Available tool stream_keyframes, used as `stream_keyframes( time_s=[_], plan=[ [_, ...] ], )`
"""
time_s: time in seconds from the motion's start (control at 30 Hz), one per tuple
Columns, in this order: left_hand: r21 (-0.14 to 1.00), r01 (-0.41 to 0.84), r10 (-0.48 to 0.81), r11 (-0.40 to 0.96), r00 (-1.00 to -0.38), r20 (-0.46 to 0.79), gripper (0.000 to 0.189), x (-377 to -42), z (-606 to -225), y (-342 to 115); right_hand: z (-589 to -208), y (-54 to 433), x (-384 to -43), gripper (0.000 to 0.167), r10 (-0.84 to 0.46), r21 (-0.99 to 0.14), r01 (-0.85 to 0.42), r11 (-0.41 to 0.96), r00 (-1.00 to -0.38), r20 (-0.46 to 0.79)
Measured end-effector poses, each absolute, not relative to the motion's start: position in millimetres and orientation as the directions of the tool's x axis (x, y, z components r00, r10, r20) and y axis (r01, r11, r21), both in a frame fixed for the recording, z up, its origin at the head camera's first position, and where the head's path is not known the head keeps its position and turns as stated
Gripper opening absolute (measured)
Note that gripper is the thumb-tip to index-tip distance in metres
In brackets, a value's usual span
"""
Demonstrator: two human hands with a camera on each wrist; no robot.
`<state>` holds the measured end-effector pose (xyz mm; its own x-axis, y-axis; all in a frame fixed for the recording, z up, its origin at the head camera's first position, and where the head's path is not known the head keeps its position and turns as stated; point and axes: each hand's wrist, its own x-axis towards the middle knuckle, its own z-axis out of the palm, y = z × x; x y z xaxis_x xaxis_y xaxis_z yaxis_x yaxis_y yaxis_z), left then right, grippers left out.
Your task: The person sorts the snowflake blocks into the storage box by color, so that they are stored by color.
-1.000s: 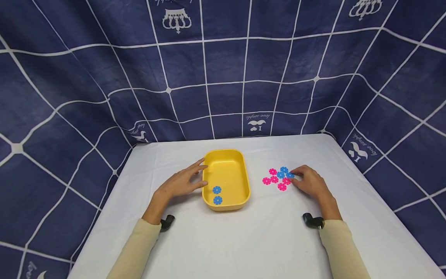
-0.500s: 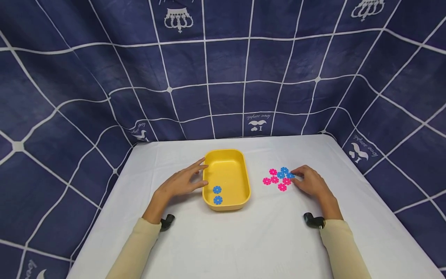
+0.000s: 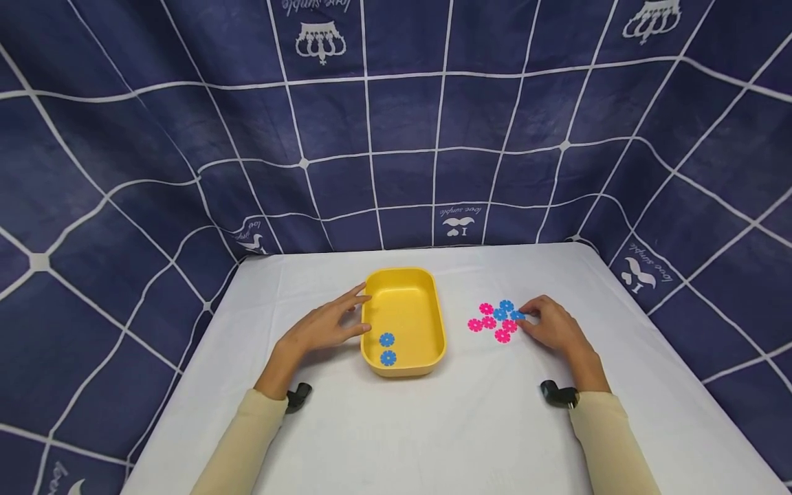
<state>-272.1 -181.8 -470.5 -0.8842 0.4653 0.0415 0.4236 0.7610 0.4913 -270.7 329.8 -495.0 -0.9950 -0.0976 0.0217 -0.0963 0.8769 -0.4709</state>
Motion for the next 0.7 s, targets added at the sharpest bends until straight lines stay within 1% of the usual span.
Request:
stream_keyframes(
  time_s=[0.37,0.7],
  plan=[
    [0.485,0.420,0.463,0.767,-0.886,0.035,0.074,-269.8,-468.3,-180.7,-492.9,330.9,-266.4,0.045,-0.090,-0.456,-0.108,0.883,-0.994,0.061],
    [0.482,0.420,0.464,0.769,-0.886,0.032,0.074,-269.8,-467.6,-180.5,-480.4,331.7,-265.3,0.044,-0.117,-0.477,-0.146,0.867,-0.989,0.089]
  ],
)
